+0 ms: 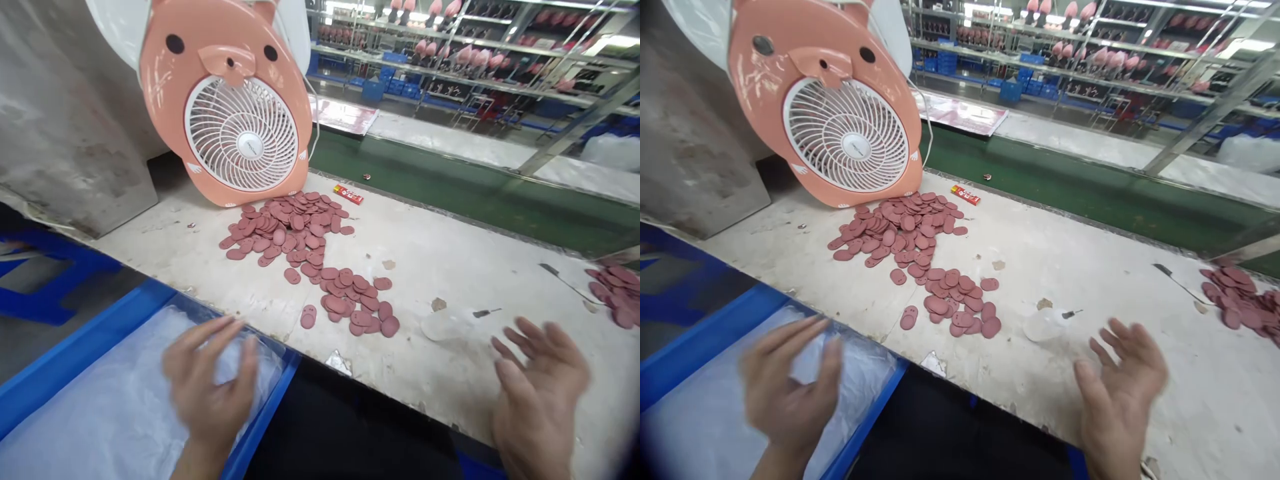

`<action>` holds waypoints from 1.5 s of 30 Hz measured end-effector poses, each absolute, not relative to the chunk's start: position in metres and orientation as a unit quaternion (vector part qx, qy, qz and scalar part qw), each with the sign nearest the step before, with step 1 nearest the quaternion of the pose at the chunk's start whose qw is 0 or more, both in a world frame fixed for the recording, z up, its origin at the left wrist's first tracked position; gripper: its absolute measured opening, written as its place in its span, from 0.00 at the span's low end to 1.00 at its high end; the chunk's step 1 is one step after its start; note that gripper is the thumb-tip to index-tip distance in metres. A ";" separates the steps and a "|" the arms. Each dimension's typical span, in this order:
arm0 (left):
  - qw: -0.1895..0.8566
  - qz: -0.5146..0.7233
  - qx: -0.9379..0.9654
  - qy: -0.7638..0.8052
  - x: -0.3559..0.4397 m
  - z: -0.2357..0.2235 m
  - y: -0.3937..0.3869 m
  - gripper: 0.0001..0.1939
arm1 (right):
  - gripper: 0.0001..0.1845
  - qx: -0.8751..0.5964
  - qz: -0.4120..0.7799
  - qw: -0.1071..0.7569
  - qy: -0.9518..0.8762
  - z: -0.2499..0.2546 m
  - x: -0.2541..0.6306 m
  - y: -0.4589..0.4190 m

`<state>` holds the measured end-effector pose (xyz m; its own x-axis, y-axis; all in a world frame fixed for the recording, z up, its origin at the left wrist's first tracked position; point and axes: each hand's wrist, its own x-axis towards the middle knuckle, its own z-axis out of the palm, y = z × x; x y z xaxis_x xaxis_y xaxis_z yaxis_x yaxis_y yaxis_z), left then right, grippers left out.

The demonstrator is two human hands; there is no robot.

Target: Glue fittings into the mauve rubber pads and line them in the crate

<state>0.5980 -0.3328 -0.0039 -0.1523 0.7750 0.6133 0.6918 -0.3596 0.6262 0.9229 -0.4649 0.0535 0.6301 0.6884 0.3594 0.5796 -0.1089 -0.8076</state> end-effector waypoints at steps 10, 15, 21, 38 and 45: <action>0.013 0.330 0.882 0.335 0.643 0.022 -0.331 0.12 | 0.20 -0.779 0.173 0.435 -0.417 0.063 0.911 -0.438; 0.003 0.413 0.876 0.248 0.640 -0.003 -0.321 0.15 | 0.14 -0.705 0.219 0.526 -0.423 0.073 0.883 -0.445; 0.053 0.440 0.871 0.212 0.645 0.004 -0.349 0.17 | 0.10 -0.674 0.291 0.529 -0.426 0.076 0.849 -0.461; 0.841 0.370 0.162 0.360 0.714 0.067 -0.424 0.19 | 0.09 -0.620 0.032 0.543 -0.566 0.066 0.822 -0.476; 0.868 0.340 0.037 0.361 0.700 0.070 -0.409 0.20 | 0.20 -0.580 0.271 0.546 -0.540 0.082 0.881 -0.485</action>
<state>0.6999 -0.4091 0.0703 0.5084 0.6167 -0.6010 -0.5640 0.7659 0.3088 0.8815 -0.4851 0.0816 0.2693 0.9226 0.2762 0.3308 0.1807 -0.9262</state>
